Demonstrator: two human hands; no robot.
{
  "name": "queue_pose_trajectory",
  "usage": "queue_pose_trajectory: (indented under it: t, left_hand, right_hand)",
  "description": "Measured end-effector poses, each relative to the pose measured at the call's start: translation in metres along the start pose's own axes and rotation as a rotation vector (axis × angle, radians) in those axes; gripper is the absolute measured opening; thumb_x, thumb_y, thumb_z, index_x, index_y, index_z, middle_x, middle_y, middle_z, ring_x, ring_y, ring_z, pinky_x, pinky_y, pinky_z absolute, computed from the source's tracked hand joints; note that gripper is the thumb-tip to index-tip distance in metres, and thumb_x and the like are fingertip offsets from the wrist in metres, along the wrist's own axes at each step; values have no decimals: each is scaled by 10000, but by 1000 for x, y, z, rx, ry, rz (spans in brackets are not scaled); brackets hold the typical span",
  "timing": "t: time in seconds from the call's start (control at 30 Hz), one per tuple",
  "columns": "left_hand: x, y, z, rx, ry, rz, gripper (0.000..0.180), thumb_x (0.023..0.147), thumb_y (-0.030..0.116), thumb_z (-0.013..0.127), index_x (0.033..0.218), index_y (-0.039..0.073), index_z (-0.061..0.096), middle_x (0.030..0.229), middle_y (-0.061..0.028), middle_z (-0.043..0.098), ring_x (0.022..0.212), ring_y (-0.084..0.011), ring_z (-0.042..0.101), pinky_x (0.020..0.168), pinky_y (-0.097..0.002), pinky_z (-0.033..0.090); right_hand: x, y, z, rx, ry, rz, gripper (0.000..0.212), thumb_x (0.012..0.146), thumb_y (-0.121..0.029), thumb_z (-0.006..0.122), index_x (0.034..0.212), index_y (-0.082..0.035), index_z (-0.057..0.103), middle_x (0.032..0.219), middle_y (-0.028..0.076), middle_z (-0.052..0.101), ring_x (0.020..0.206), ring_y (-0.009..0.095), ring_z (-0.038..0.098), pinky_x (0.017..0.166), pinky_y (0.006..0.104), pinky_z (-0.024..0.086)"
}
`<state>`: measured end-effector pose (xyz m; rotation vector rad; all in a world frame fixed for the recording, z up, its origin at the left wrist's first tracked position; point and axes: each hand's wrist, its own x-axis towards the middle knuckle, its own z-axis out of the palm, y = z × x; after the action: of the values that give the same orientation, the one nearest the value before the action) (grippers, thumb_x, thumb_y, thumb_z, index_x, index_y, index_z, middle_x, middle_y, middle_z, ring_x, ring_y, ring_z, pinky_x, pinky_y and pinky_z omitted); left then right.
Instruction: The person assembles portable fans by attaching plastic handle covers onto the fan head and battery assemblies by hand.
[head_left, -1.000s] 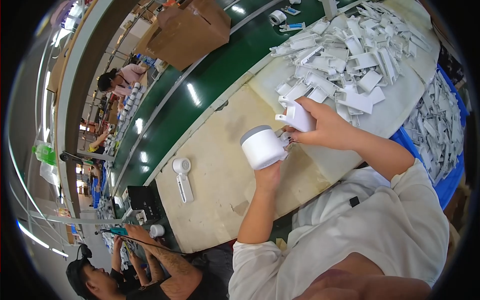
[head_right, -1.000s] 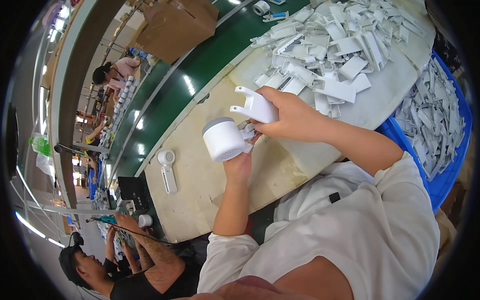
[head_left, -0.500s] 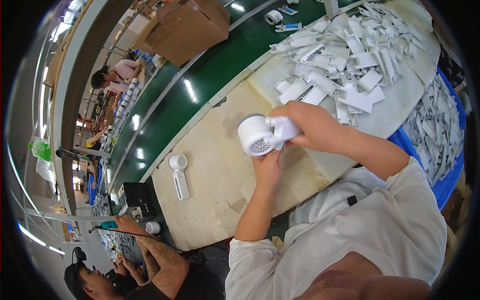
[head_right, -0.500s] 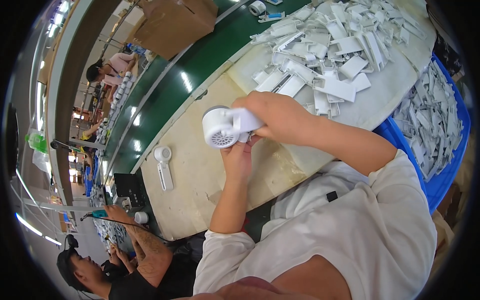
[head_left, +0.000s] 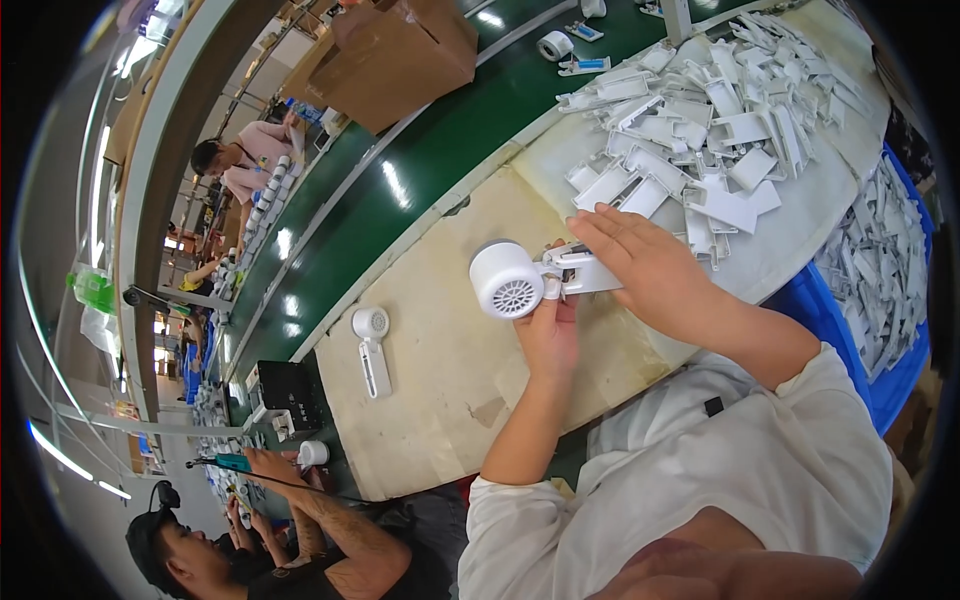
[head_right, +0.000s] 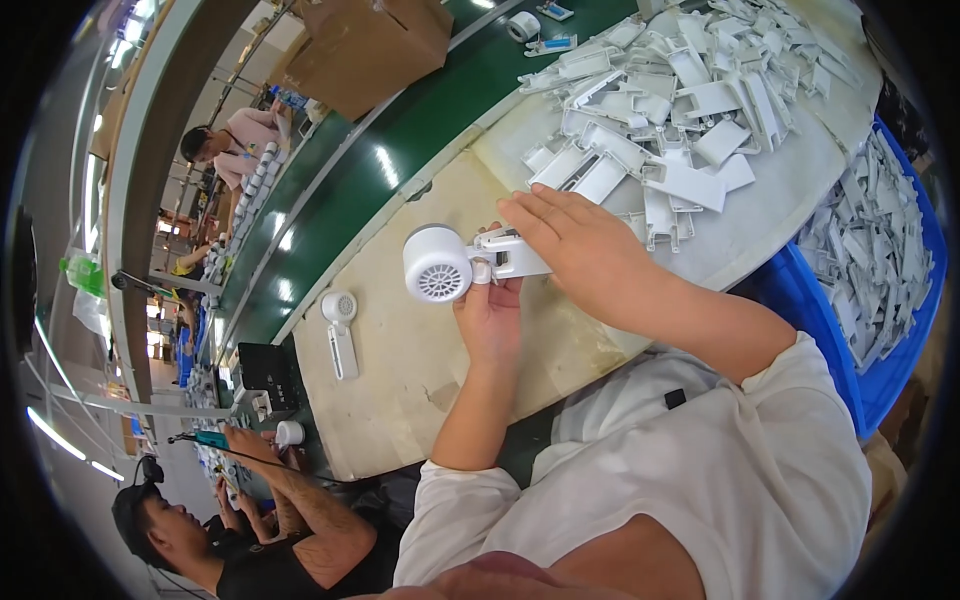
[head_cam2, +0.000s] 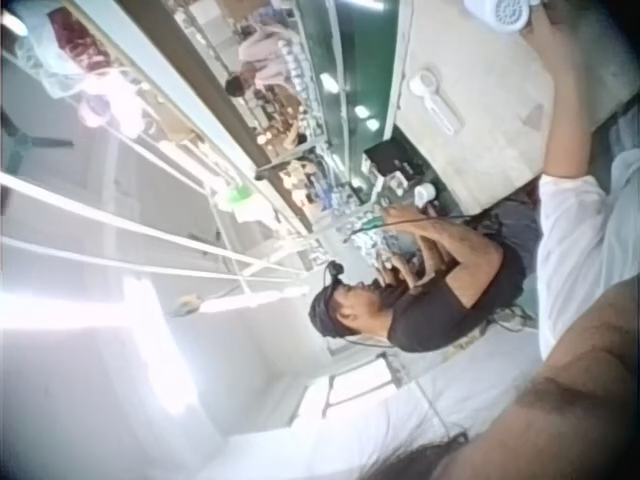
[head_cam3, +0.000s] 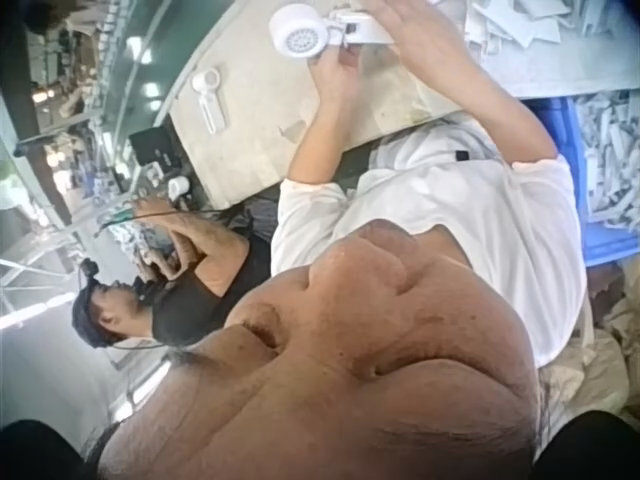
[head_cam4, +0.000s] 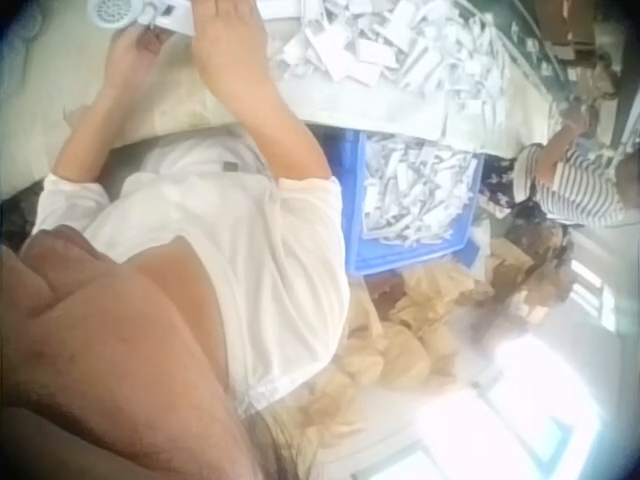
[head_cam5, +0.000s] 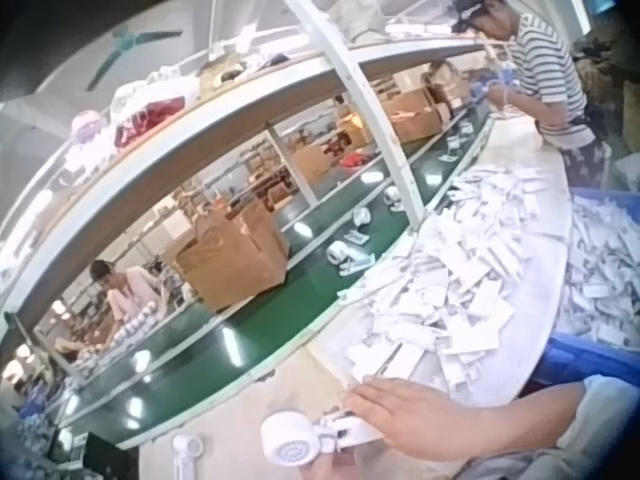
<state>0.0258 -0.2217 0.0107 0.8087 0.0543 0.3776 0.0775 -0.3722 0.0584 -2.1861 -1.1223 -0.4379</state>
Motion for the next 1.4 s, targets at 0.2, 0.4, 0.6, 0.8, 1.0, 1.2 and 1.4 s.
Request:
queue_pose_trajectory:
  t: [0.2, 0.4, 0.6, 0.8, 1.0, 1.2, 1.4]
  left_hand:
    - [-4, 0, 3, 25, -4, 23, 367, 869, 42, 527, 1221, -4, 435, 1249, -147, 493, 1120, -219, 500, 932, -338, 429]
    - [-4, -2, 4, 225, 123, 220, 326, 853, 50, 549, 1161, -21, 469, 1163, -164, 549, 1086, -254, 525, 957, -375, 407]
    - [-1, 26, 2, 143, 61, 250, 294, 855, 176, 545, 1098, 13, 515, 1094, -138, 569, 1063, -270, 528, 930, -420, 427]
    - [-3, 33, 9, 77, 49, 223, 305, 837, 153, 580, 1100, 13, 514, 1063, -131, 583, 1026, -275, 551, 925, -426, 436]
    - [7, 63, -7, 80, -51, 228, 335, 791, 88, 638, 1087, -14, 518, 1024, -124, 596, 934, -248, 593, 866, -391, 476]
    - [12, 157, -112, 1972, 453, 344, 296, 704, 85, 618, 983, 13, 549, 906, -126, 597, 783, -303, 559, 720, -365, 451]
    - [11, 210, -226, 2264, 395, 359, 303, 641, 102, 640, 928, 19, 589, 1200, -231, 495, 1228, -371, 349, 1043, -465, 199]
  right_hand:
    - [2, -4, 6, -7, -32, 8, 793, 614, 15, 657, 1330, -59, 324, 1303, 142, 427, 1224, 308, 392, 1010, 397, 337]
    - [5, -14, 20, -96, 38, 8, 652, 711, -59, 594, 1311, -32, 341, 1237, 161, 480, 1160, 325, 457, 969, 397, 374]
    - [0, 18, 17, 961, -255, 494, 351, 806, -300, 642, 955, 14, 591, 822, 100, 618, 724, 144, 571, 639, 275, 449]
    - [3, -7, 23, 906, -116, 385, 353, 772, -357, 667, 734, -21, 564, 632, 66, 552, 572, 131, 520, 522, 267, 404]
    - [12, 1, 37, 584, -128, 31, 336, 739, -347, 681, 791, -27, 590, 623, 59, 549, 551, 232, 552, 498, 315, 422]
    - [78, 72, 25, 277, -237, -110, 238, 783, -271, 617, 930, -83, 619, 902, 94, 596, 875, 274, 568, 781, 374, 451]
    - [179, 212, 60, -65, -161, 160, 192, 785, -201, 530, 886, -80, 640, 944, 124, 618, 887, 306, 580, 773, 408, 459]
